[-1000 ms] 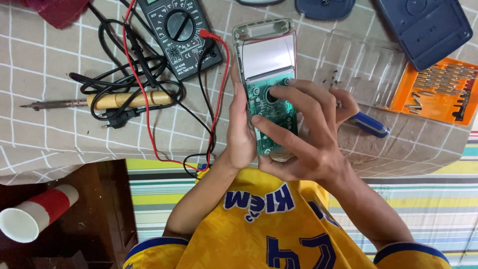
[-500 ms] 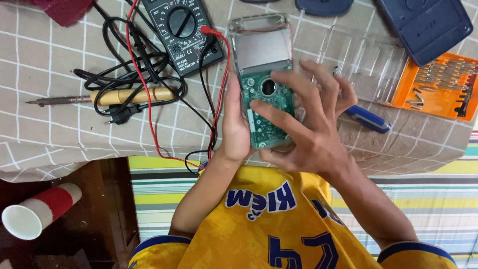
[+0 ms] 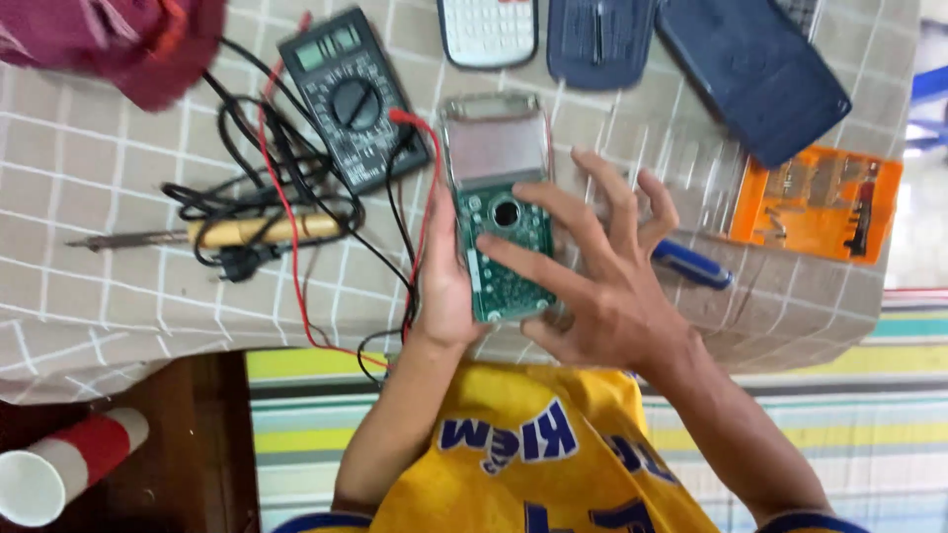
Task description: The person handles a disassembled mobile phone, aligns and presses the circuit board into the transparent housing, then picks up a blue calculator and uses a screwdriver to remove screws from its back cover. The person continues unscrewing the calculator while holding it steady.
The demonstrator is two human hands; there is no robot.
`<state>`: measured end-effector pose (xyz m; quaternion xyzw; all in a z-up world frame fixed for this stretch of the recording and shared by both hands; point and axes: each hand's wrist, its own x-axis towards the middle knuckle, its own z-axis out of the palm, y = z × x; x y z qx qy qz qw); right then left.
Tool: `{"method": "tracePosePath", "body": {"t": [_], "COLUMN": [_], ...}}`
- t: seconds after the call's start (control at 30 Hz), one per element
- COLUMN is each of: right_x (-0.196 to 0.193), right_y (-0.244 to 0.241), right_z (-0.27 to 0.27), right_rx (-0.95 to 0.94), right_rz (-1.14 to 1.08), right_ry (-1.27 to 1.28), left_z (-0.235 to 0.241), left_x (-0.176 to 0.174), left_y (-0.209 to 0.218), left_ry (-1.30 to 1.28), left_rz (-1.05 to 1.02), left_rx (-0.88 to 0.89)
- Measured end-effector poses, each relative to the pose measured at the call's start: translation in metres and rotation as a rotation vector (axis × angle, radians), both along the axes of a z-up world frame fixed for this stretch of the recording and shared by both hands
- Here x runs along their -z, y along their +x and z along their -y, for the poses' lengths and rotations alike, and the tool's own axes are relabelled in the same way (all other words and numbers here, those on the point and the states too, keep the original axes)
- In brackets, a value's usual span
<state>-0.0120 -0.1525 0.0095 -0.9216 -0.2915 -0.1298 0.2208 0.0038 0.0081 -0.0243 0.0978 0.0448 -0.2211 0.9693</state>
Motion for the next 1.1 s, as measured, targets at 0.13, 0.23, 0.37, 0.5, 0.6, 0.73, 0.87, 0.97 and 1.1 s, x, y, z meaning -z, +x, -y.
{"method": "tracePosePath", "body": {"t": [0.13, 0.23, 0.37, 0.5, 0.6, 0.73, 0.87, 0.97, 1.1], "right_x": [-0.009, -0.014, -0.03, -0.047, -0.049, -0.019, 0.004, -0.01, -0.048], "right_y": [0.004, 0.001, 0.001, 0.036, 0.089, 0.141, 0.148, 0.151, 0.142], "right_z": [0.0, 0.003, 0.009, 0.03, 0.046, 0.052, 0.043, 0.04, 0.037], "right_rx": [-0.022, -0.028, -0.06, -0.041, 0.293, 0.437, 0.438, 0.423, 0.265], "right_rz": [-0.015, -0.034, -0.058, -0.179, 0.037, -0.044, 0.263, 0.006, -0.095], "right_ry": [-0.04, -0.112, -0.168, 0.197, 0.093, -0.367, -0.693, -0.505, -0.117], "left_z": [-0.002, -0.003, -0.004, 0.001, 0.0, 0.006, 0.0, -0.002, -0.003], "left_x": [-0.002, -0.003, 0.001, 0.011, 0.001, 0.007, -0.009, -0.012, -0.018], "left_y": [0.002, -0.001, -0.001, -0.001, 0.0, -0.004, 0.004, 0.005, 0.007], "left_ry": [0.042, 0.088, 0.107, 0.204, 0.164, 0.089, 0.073, 0.031, 0.086], "left_rz": [-0.002, 0.005, -0.167, -0.096, -0.037, 0.068, 0.22, 0.2, 0.172], "left_rx": [0.017, 0.061, 0.105, 0.055, 0.12, 0.164, 0.149, 0.196, 0.241]}}
